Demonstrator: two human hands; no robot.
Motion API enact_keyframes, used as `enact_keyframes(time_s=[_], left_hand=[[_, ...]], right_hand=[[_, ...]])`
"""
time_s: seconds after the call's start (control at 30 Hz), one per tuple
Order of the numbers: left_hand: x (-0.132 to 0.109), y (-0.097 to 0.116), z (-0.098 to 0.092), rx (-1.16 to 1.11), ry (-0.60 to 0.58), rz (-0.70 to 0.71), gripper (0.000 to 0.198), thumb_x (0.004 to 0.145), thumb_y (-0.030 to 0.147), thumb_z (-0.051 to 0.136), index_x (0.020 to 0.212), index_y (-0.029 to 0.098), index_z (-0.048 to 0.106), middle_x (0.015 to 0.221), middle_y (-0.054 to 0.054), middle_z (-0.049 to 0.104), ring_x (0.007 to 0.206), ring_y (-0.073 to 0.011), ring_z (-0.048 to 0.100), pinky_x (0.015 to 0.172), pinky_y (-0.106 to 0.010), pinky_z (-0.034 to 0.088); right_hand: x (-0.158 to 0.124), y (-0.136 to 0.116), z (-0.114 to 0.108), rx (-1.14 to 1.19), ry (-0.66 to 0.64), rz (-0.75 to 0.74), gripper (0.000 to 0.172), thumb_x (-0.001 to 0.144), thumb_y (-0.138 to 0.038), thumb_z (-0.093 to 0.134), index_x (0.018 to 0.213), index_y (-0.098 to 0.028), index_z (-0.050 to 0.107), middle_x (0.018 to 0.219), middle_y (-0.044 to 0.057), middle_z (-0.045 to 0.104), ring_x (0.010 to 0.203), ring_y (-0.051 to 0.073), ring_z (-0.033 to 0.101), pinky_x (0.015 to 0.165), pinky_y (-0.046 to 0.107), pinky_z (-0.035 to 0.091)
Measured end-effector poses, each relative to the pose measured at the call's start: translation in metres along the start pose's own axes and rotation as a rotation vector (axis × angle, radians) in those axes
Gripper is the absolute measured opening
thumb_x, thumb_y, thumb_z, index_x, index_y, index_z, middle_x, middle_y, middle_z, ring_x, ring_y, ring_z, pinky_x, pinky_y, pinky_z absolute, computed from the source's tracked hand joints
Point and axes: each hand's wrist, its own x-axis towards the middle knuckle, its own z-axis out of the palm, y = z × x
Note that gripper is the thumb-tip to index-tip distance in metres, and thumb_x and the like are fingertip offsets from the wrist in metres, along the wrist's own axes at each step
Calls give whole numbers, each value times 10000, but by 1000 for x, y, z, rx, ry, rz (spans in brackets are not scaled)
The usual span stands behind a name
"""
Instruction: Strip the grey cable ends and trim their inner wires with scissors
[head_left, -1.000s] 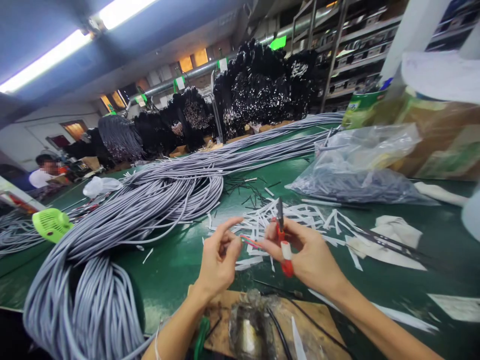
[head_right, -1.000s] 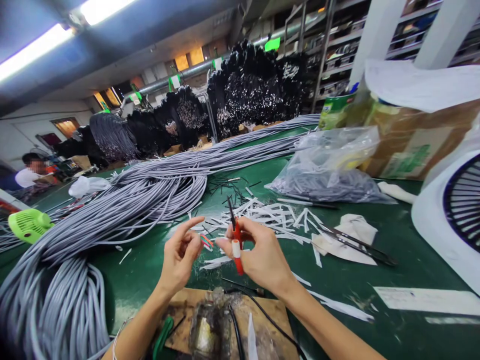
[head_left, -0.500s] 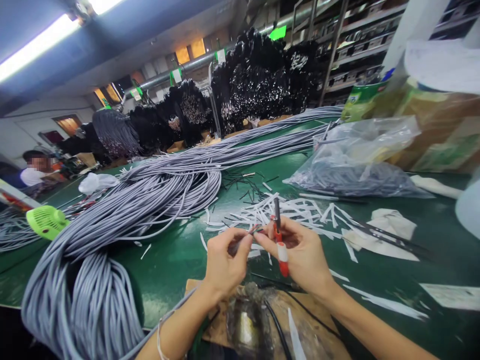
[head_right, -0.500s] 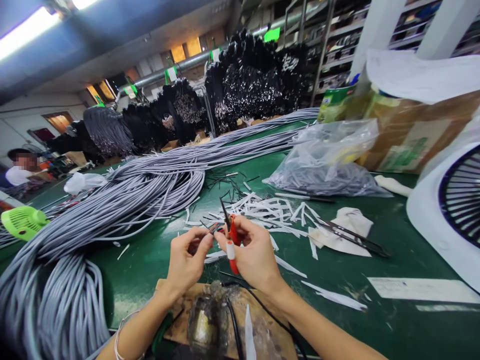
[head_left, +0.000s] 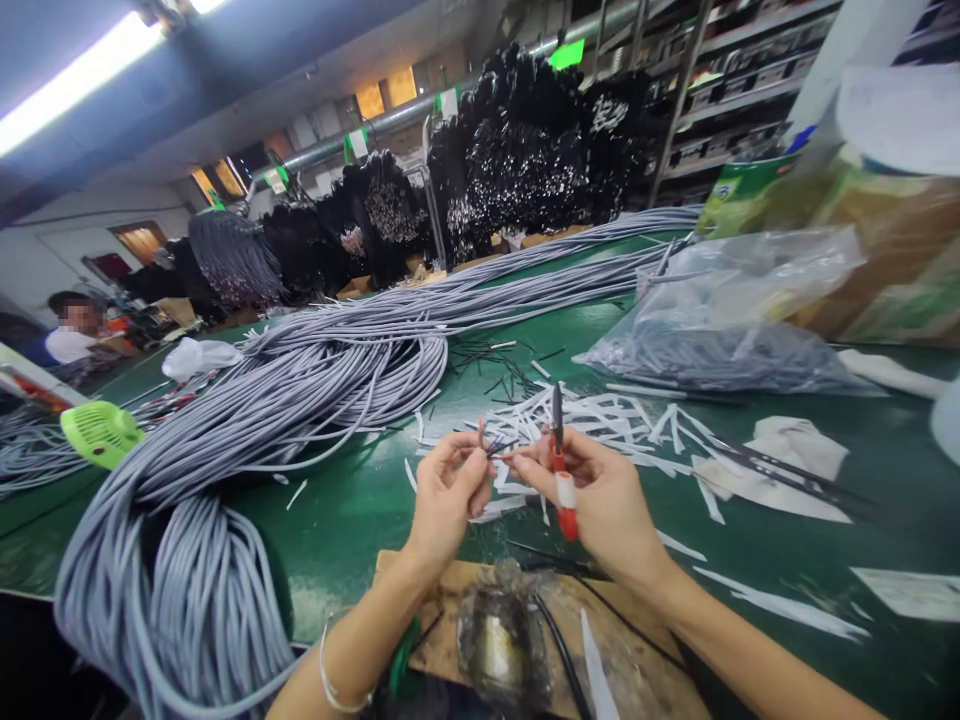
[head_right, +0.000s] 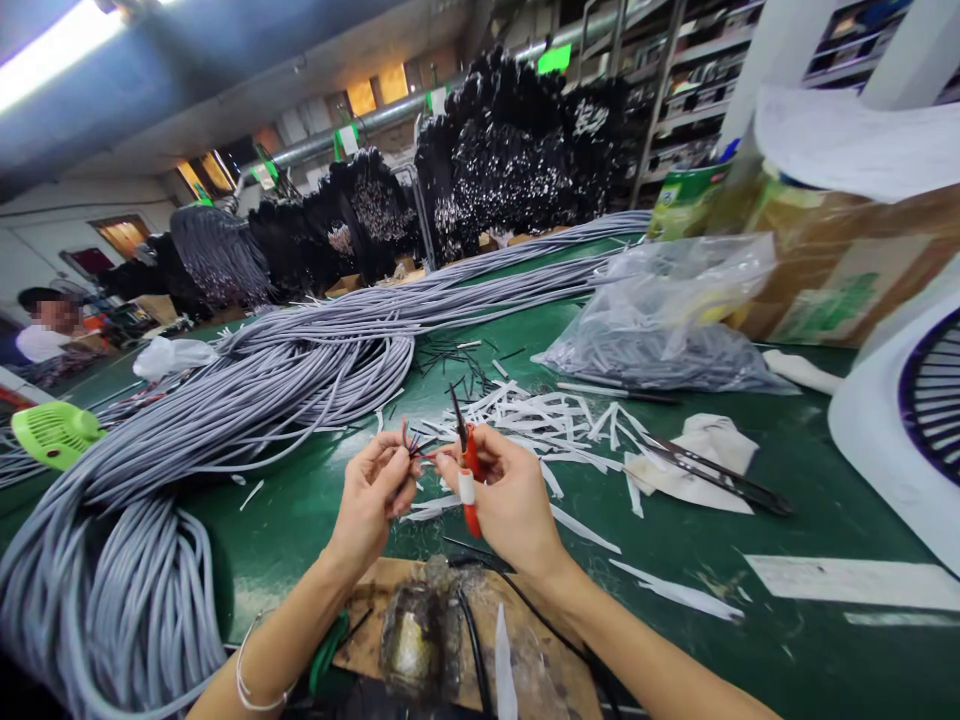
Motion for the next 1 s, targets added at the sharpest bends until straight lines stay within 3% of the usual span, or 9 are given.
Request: enact_keyframes(time_s=[0.2, 0.37, 0.53, 0.67, 0.8, 1.0], left_hand=[[-2, 6, -7, -92, -206, -92, 285, 601, 271, 736, 768, 140, 544, 605, 45, 497, 382, 10, 336, 359, -123, 216], [-1, 15, -20, 94, -402, -127, 234, 691, 263, 684, 854, 154, 558, 728, -7, 548, 471, -37, 469, 398, -146, 327], [2, 11, -30, 123, -295, 216, 215, 738, 337, 636, 750, 165, 508, 674, 22, 493, 398, -18, 430, 356, -144, 295], [1, 9, -30, 226, -241, 452, 222, 794, 325, 566, 671, 164, 476, 590, 48, 420, 388, -20, 417, 413, -175, 353], [-4, 12, -27, 419, -191, 547, 224, 819, 205, 489, 600, 159, 482, 636, 24, 430, 420, -32, 430, 412, -187, 346], [-9, 15, -22, 811, -129, 703, 261, 744, 44, 419, 548, 171, 533, 518, 16, 448, 508, -88, 435, 484, -203, 365]], right_hand=[[6, -1, -2, 55, -27, 141, 368, 409, -341, 792, 534, -169, 492, 495, -59, 486, 476, 71, 457, 511, 199, 413], [4, -3, -10, -63, -26, 53, 355, 516, -418, 722, 555, -183, 458, 527, -42, 480, 505, 94, 472, 533, 227, 427], [-1, -6, -14, -449, -97, -177, 294, 671, -398, 580, 553, -197, 400, 513, -36, 436, 475, 90, 399, 456, 208, 348], [-5, -8, -9, -678, -119, -398, 337, 707, -360, 529, 510, -207, 304, 457, -58, 330, 421, 73, 288, 397, 198, 263], [-4, -4, -6, -789, -114, -546, 321, 744, -346, 506, 526, -207, 317, 463, -58, 324, 417, 75, 282, 401, 198, 260], [-3, 7, -10, -908, -163, -639, 319, 800, -366, 463, 556, -210, 330, 485, -48, 375, 414, 80, 315, 414, 202, 275]])
